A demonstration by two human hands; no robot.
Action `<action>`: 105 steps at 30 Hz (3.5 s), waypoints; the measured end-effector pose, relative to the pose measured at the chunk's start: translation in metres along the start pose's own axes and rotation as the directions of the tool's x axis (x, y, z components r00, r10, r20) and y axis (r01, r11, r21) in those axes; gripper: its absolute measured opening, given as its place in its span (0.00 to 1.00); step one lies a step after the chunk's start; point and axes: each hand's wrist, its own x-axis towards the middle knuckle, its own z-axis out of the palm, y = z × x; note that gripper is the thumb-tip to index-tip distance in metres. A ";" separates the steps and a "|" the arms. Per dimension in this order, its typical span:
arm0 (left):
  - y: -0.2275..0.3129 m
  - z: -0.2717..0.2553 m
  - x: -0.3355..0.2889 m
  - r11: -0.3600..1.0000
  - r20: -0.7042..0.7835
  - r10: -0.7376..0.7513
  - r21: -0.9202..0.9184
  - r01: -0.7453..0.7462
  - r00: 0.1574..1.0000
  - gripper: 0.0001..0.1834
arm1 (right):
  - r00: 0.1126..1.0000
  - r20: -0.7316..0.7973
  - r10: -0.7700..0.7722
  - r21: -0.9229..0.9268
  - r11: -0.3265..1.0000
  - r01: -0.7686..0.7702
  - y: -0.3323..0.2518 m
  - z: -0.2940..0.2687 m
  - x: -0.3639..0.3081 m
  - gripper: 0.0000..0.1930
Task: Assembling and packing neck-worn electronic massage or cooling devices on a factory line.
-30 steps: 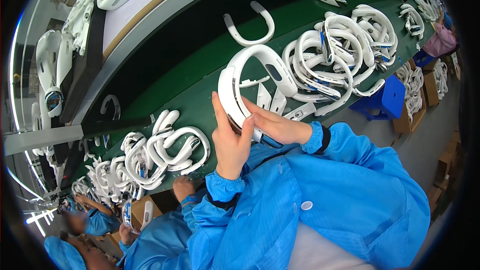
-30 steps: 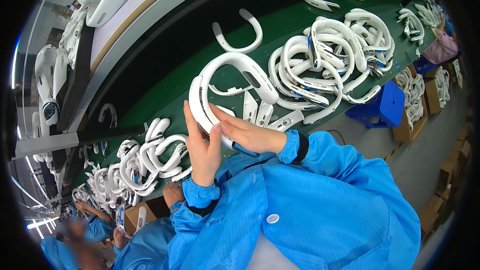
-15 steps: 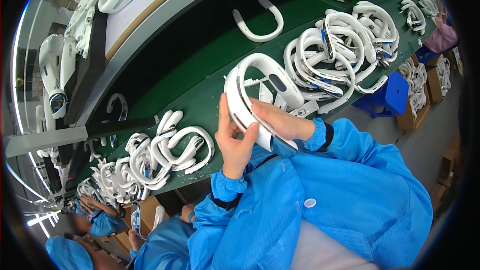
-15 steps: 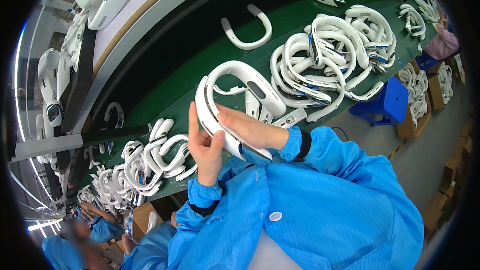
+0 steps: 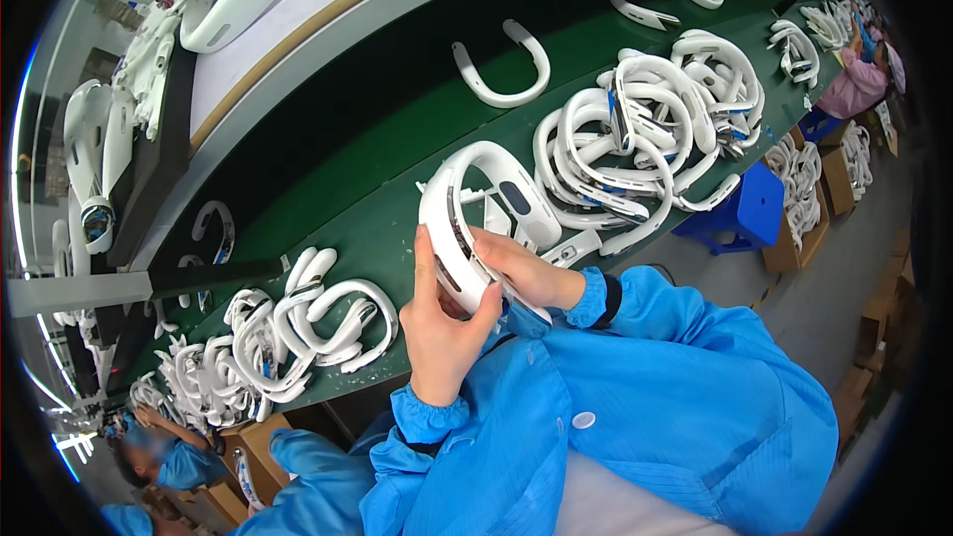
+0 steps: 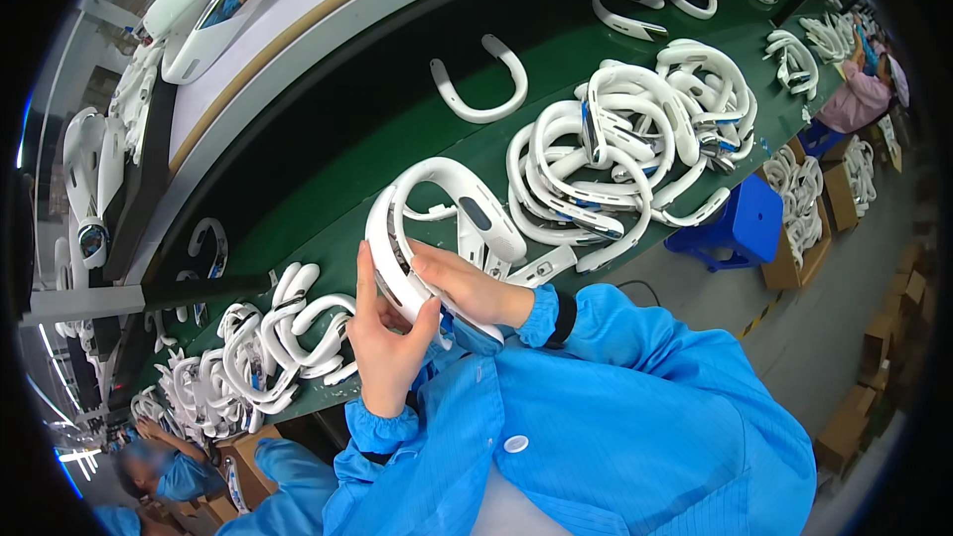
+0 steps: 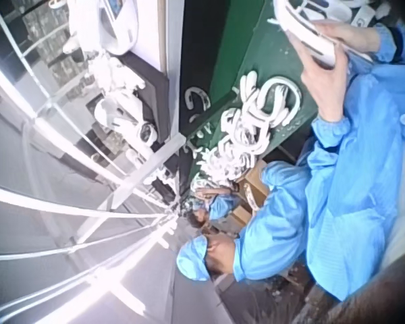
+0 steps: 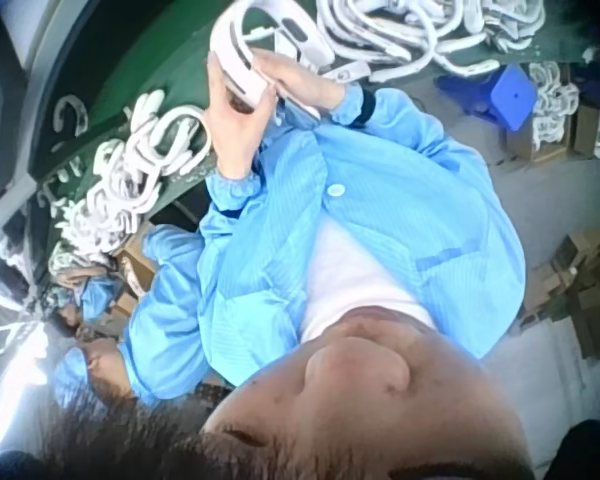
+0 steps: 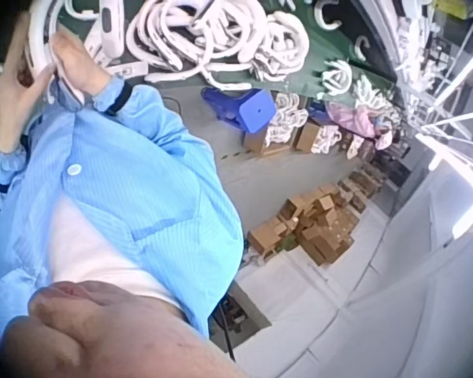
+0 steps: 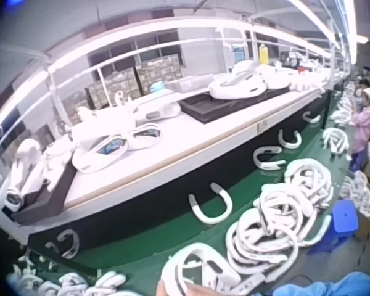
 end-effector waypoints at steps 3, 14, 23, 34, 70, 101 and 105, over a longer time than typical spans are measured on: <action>-0.010 0.002 -0.002 0.987 -0.090 0.015 -0.157 -0.029 0.996 0.45 | 0.997 -0.013 -0.075 -0.009 0.997 0.075 -0.001 -0.005 0.003 0.28; -0.010 0.015 0.003 0.991 -0.010 0.093 0.100 -0.091 0.996 0.44 | 0.999 -0.053 0.015 -0.082 0.996 -0.019 -0.004 -0.005 0.001 0.30; -0.012 0.015 0.011 0.875 0.076 0.193 0.439 -0.206 0.978 0.30 | 0.998 -0.037 -0.041 -0.124 0.992 0.036 0.005 -0.007 -0.001 0.32; -0.010 -0.016 0.081 0.686 0.339 -0.243 -0.602 0.408 0.909 0.15 | 0.983 0.158 0.091 -0.632 0.774 0.030 0.010 0.008 -0.011 0.31; -0.062 -0.015 0.038 0.536 0.199 -0.229 -0.791 0.294 0.953 0.33 | 0.938 0.176 0.298 -0.406 0.890 -0.206 -0.021 0.013 0.026 0.33; -0.064 -0.004 0.033 0.458 0.197 -0.430 -0.793 0.401 0.881 0.33 | 0.991 0.047 0.122 -0.489 0.868 -0.083 -0.017 0.028 0.033 0.36; -0.084 0.007 0.037 0.464 0.087 -0.483 -0.818 0.339 0.871 0.30 | 0.995 -0.044 0.089 -0.580 0.809 -0.098 -0.007 0.022 0.036 0.31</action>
